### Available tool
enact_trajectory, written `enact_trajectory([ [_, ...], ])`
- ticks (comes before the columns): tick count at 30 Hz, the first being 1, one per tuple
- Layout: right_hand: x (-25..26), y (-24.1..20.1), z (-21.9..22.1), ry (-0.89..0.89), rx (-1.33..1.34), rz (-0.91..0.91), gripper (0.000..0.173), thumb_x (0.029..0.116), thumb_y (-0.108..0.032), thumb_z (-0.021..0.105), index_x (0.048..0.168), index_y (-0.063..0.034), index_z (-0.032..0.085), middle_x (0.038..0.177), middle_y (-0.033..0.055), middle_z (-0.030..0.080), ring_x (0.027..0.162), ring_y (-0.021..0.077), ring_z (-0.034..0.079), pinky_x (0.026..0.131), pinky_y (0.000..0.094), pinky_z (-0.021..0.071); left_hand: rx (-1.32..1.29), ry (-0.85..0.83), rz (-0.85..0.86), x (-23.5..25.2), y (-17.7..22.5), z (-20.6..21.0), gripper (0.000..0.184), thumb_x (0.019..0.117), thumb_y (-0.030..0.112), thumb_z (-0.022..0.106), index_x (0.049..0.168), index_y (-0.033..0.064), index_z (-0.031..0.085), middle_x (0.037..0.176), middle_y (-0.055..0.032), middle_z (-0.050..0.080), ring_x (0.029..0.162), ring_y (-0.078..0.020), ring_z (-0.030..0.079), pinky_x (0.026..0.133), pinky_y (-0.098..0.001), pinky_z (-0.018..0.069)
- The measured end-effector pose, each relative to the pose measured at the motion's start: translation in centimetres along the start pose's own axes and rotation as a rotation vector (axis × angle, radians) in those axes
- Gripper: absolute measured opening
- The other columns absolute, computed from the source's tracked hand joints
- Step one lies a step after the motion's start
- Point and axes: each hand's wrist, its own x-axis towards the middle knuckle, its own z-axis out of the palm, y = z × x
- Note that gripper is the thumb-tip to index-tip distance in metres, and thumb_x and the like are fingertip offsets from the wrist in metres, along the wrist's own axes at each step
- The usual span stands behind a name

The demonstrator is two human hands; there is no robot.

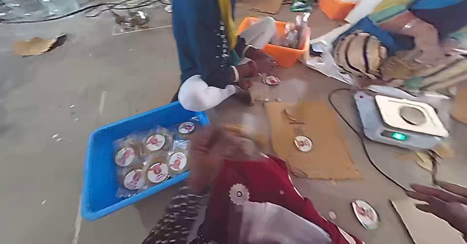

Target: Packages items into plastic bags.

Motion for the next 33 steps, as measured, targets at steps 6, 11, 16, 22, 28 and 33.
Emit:
enact_trajectory([
  [6,-3.6,6.3,0.0,0.217,-0.133,0.319,0.039,0.1037,-0.027,0.055,0.129,0.0025,0.058,0.107,0.0075,0.073,0.093,0.0147,0.072,0.081,0.0335,0.0618,0.629,0.251,-0.494,-0.5,-8.1,-12.4,0.034,0.0988,0.012,0.062,0.126,-0.0082,0.057,0.116,-0.0179,0.062,0.1,-0.0131,0.06,0.092,-0.0323,0.0518],
  [11,-5.8,11.1,-0.6,0.202,-0.149,0.565,0.034,0.1054,-0.021,0.055,0.134,-0.0022,0.058,0.107,0.012,0.074,0.092,0.0192,0.073,0.083,0.0385,0.0602,0.722,0.032,-1.118,-2.8,-13.5,-15.2,0.035,0.1014,0.014,0.058,0.134,0.0011,0.054,0.118,-0.0208,0.062,0.092,-0.028,0.065,0.077,-0.0477,0.0554],
  [16,-7.9,13.5,-2.4,0.237,-0.212,0.642,0.033,0.1062,-0.02,0.056,0.134,-0.0015,0.059,0.106,0.0148,0.073,0.092,0.021,0.073,0.083,0.041,0.0594,1.06,-0.069,-0.575,-1.4,-10.5,-13.0,0.049,0.0958,0.013,0.065,0.134,-0.0143,0.05,0.131,-0.0381,0.054,0.121,-0.047,0.054,0.106,-0.057,0.0412],
  [22,-9.7,17.8,-1.3,0.245,-0.243,0.762,0.034,0.1044,-0.023,0.06,0.131,-0.0022,0.062,0.109,0.0177,0.073,0.093,0.0277,0.073,0.085,0.0493,0.0584,0.654,-0.322,-0.07,-2.6,-3.6,0.9,0.03,0.0977,0.017,0.064,0.105,-0.0125,0.064,0.099,-0.0189,0.068,0.089,-0.0116,0.066,0.083,-0.0279,0.0567],
  [28,-9.9,18.3,-0.3,0.121,-0.419,0.709,0.029,0.1028,-0.02,0.062,0.125,-0.0017,0.066,0.107,0.0185,0.073,0.098,0.0343,0.07,0.091,0.0593,0.0529,0.363,-1.016,-0.063,-12.8,-5.5,12.4,0.047,0.0832,0.044,0.08,0.108,0.0048,0.073,0.108,-0.011,0.072,0.11,-0.0273,0.065,0.098,-0.0485,0.0526],
  [33,-10.1,17.7,-0.1,0.14,-0.437,0.68,0.025,0.1021,-0.017,0.063,0.121,-0.002,0.068,0.102,0.0177,0.073,0.093,0.0345,0.071,0.086,0.0593,0.0544,0.389,-0.891,-0.048,-15.5,-8.8,13.7,0.038,0.0816,0.039,0.08,0.096,0.0048,0.07,0.092,-0.0075,0.068,0.093,-0.0232,0.064,0.088,-0.0427,0.0525],
])
